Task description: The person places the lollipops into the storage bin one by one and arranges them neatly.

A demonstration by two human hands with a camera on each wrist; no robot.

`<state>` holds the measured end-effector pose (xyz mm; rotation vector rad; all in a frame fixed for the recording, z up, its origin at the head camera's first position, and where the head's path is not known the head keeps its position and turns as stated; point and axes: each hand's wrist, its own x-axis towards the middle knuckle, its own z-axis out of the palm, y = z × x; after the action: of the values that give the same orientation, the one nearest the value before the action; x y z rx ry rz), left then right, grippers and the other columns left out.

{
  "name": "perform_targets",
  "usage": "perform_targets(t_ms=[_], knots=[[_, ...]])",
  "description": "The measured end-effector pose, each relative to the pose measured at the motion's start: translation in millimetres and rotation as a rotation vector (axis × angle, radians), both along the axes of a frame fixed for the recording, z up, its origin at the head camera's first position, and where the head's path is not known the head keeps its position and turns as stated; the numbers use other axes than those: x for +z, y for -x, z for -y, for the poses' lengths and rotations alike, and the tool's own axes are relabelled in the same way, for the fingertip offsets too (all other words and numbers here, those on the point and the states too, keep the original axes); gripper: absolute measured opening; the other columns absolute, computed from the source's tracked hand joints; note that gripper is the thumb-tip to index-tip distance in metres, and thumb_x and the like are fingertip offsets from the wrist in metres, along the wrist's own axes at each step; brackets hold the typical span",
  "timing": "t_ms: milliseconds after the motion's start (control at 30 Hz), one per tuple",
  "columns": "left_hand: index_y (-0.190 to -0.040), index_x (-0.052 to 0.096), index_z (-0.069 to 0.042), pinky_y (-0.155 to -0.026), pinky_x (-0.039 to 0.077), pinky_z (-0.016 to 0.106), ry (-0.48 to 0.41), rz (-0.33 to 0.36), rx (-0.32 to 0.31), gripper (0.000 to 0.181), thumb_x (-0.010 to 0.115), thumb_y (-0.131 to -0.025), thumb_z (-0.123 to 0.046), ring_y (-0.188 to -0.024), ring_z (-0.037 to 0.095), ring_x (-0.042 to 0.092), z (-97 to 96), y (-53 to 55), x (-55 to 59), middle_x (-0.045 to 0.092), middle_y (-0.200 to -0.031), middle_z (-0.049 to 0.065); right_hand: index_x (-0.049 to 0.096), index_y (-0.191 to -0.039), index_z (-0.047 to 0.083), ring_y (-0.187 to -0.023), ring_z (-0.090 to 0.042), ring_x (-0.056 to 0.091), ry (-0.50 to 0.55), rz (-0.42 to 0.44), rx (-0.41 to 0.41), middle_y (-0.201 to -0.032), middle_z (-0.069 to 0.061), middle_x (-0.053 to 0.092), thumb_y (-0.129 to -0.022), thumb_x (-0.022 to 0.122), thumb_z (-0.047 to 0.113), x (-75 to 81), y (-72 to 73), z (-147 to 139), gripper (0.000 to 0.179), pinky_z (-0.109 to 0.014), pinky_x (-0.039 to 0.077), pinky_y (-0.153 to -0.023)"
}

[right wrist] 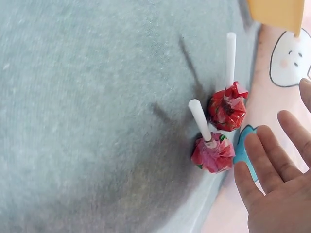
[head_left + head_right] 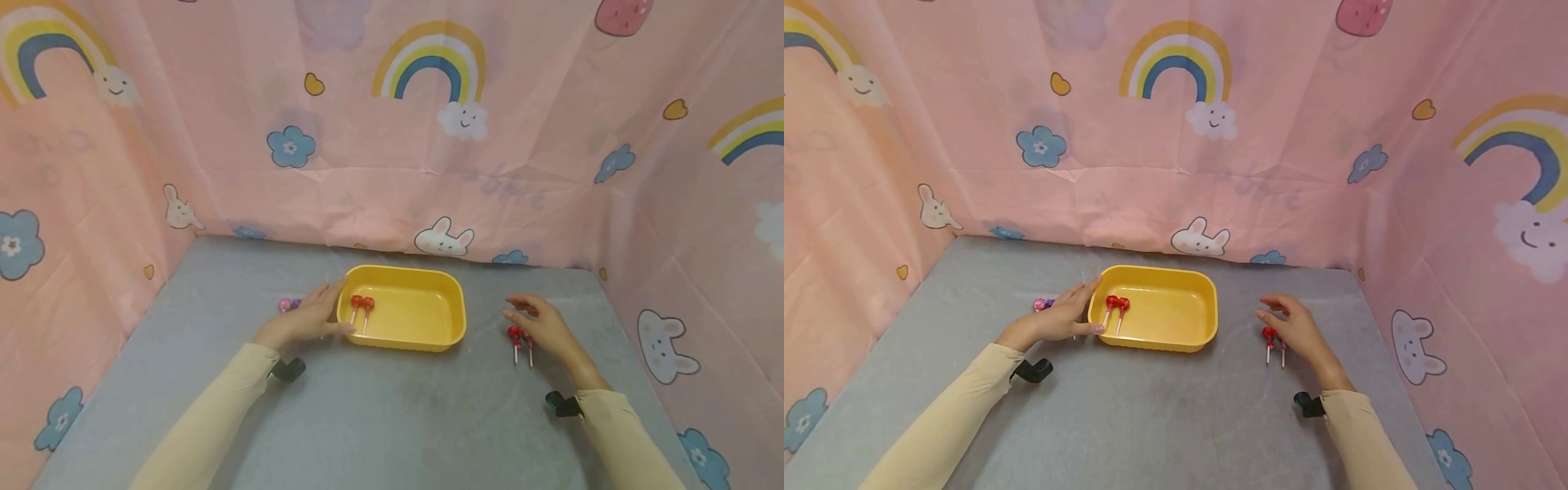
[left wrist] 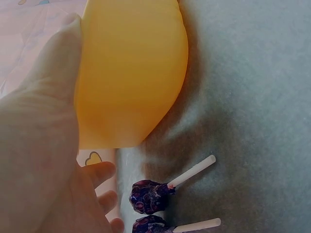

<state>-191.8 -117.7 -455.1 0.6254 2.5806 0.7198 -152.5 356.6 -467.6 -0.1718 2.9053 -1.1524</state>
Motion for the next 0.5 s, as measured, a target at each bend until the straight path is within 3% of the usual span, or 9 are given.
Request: perform_targets(t_ms=[500], knots=[[-0.161, -0.004, -0.021, -0.125, 0.011, 0.06, 0.005, 0.0, 0.003, 0.109, 0.066, -0.087, -0.06, -0.156, 0.039, 0.003, -0.5, -0.4, 0.9, 0.01, -0.168, 0.013, 0.054, -0.136, 0.001, -0.124, -0.039, 0.053, -0.018, 0.033, -0.016, -0.136, -0.024, 0.056, -0.099, 0.058, 0.039, -6.9, -5.9, -9.9, 0.053, -0.058, 0.041, -0.107]])
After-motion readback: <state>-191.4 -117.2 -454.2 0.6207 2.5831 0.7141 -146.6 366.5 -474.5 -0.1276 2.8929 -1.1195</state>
